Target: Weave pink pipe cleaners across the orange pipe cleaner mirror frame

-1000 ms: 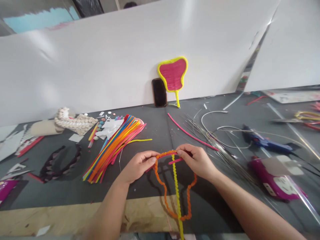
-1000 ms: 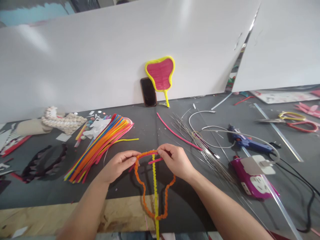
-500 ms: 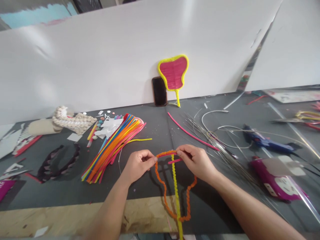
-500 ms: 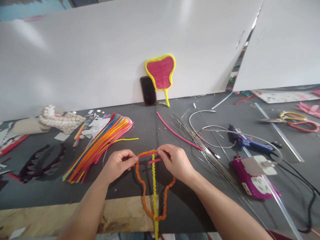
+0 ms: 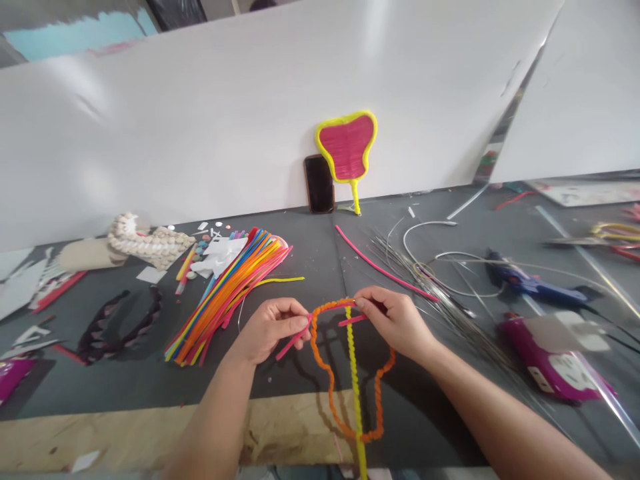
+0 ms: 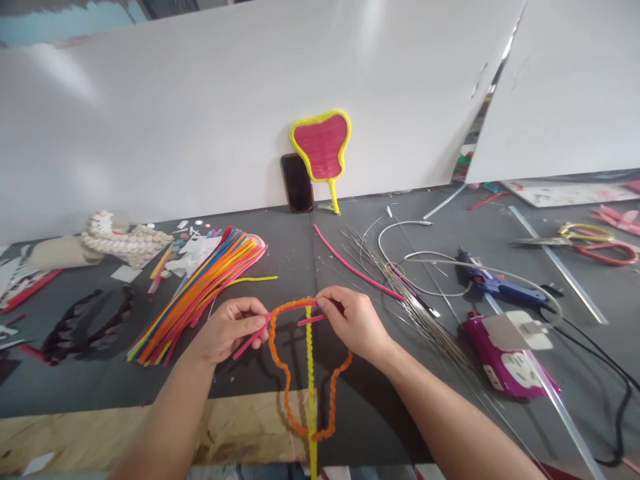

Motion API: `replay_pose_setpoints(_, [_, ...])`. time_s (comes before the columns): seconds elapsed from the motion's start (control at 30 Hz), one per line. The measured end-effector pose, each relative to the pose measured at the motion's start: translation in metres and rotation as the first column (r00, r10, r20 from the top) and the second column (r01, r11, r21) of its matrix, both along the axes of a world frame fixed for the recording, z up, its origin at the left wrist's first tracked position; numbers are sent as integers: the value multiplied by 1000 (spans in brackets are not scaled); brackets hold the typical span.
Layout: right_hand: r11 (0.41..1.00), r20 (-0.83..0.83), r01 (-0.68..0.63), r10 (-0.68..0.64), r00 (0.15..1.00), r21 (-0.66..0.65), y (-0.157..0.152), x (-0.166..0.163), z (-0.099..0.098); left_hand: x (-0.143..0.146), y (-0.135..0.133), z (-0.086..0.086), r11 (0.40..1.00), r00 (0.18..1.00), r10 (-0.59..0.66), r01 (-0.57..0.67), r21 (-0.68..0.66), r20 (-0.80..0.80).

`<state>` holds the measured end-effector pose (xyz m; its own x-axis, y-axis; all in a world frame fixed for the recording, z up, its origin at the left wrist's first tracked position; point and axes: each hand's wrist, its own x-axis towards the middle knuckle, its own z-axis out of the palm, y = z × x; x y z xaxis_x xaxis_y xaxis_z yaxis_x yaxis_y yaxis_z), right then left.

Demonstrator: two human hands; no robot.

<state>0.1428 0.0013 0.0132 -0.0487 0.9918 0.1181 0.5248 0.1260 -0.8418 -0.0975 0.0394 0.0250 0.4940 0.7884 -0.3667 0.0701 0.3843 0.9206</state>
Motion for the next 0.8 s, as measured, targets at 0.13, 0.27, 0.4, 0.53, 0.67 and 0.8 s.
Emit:
replay_pose_setpoints(0.13, [1000, -6, -5, 5, 1000, 12, 0, -1, 0, 5, 0, -4, 999, 998, 34, -35, 22, 58])
replay_pose_setpoints(0.27, [1000, -14, 1, -1, 1000, 12, 0, -1, 0, 10, 0, -8, 995, 988, 95, -96, 4, 119])
replay_pose_setpoints(0.4, [1000, -17, 13, -13, 1000, 0, 0, -1, 0, 15, 0, -10, 986, 982, 155, -147, -76, 111])
replay_pose_setpoints(0.53, [1000, -22, -3, 3, 1000, -4, 0, -2, -2, 17, 0, -11, 982, 978, 180, -171, -85, 103])
replay_pose_setpoints(0.67, [1000, -16, -4, 4, 1000, 7, 0, -2, -3, 16, -1, -13, 994, 994, 101, -100, -33, 37])
replay_pose_setpoints(0.8, [1000, 1, -8, 8, 1000, 20, 0, -2, -2, 18, -3, -12, 992, 990, 76, -64, 107, -116])
